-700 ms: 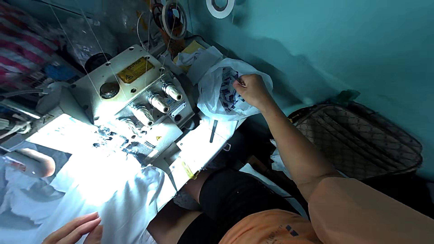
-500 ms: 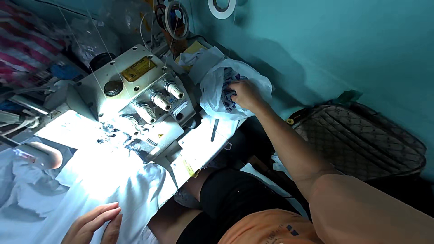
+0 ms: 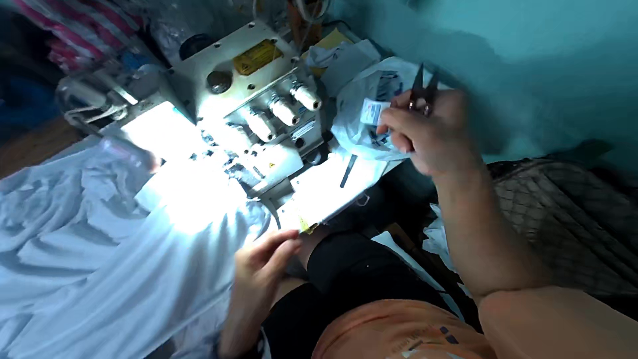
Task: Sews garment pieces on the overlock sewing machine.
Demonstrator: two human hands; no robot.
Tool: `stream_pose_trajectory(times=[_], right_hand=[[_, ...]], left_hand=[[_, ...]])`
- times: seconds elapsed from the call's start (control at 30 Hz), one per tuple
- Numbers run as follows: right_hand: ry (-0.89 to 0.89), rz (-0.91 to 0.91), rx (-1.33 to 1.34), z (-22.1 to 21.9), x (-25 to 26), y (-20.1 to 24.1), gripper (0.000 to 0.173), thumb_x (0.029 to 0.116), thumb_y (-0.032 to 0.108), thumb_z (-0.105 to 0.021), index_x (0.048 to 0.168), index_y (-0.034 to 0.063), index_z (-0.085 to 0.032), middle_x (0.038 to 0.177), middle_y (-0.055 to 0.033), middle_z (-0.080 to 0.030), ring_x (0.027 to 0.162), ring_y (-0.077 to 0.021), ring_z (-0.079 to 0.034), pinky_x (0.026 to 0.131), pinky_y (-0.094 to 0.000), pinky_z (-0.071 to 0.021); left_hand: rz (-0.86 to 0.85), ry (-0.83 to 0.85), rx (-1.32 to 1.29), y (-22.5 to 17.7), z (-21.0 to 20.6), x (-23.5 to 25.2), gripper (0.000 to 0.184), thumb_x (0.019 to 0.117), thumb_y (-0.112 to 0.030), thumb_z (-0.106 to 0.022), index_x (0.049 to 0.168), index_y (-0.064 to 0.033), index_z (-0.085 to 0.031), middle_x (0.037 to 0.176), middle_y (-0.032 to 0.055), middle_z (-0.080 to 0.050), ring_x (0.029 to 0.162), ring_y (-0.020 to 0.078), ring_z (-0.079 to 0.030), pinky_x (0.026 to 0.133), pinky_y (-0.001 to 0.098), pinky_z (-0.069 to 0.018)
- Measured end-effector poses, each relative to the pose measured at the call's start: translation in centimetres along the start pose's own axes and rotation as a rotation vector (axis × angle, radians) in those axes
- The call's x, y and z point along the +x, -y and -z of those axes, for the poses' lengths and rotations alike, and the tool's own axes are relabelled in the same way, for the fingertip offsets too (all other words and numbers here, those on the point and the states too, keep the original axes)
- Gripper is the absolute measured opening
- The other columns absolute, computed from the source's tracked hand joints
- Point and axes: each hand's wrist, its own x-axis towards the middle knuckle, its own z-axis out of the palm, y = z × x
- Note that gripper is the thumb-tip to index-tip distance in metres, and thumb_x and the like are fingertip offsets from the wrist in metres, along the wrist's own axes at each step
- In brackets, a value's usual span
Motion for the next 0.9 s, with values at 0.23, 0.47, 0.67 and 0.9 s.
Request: stream_pose_trajectory(times=[0.23,0.47,0.67,0.9], right_hand=[[0.310,-0.146,0.380,-10.5,-7.1,0.0,0.016,0.0909,-0.001,-0.066,0.084,0.0128,-0.071,0.068,0.0081,-0.067,0.046,0.0045,-0.049,0.041,-0.0118,-0.0410],[0.419,0.030,0.231,-13.2,-7.6,0.6,0.010,0.0865,0.001,-0.069,0.082,0.0098,-0.072,0.072,0.0102,-0.064,0.056,0.0066,-0.052,0.050,-0.0099,-0.0448],[0.505,0.107,0.202,-13.3,-6.5,1.5,0.008,0.0818,-0.001,-0.069,0.079,0.0067,-0.071,0.094,0.0016,-0.072,0.072,0.0035,-0.063,0.061,-0.0108,-0.0532],[0.473,0.052,0.255,-13.7,-6.5,1.4,0.015,0.0795,-0.006,-0.069,0.075,0.0090,-0.069,0.078,0.0041,-0.071,0.063,0.0004,-0.062,0.055,-0.0143,-0.0524]], left_hand=[[0.106,-0.487,-0.691,1.5,-2.7,2.0,0.028,0.1081,-0.015,-0.047,0.093,-0.0123,-0.071,0.084,-0.0024,-0.070,0.077,0.0041,-0.067,0.075,0.0203,-0.0579],[0.101,-0.374,-0.812,2.6,-0.4,0.6,0.017,0.1057,-0.011,-0.048,0.099,-0.0181,-0.062,0.080,-0.0033,-0.066,0.072,0.0052,-0.066,0.072,0.0217,-0.0573],[0.152,-0.075,-0.886,3.6,0.6,0.6,0.011,0.0924,-0.012,-0.073,0.097,-0.0197,-0.066,0.082,-0.0018,-0.069,0.071,0.0053,-0.066,0.070,0.0223,-0.0579],[0.055,-0.137,-0.585,2.9,1.7,0.0,0.039,0.0991,-0.052,-0.059,0.113,-0.0173,-0.070,0.102,-0.0021,-0.073,0.084,0.0056,-0.071,0.075,0.0236,-0.0615]])
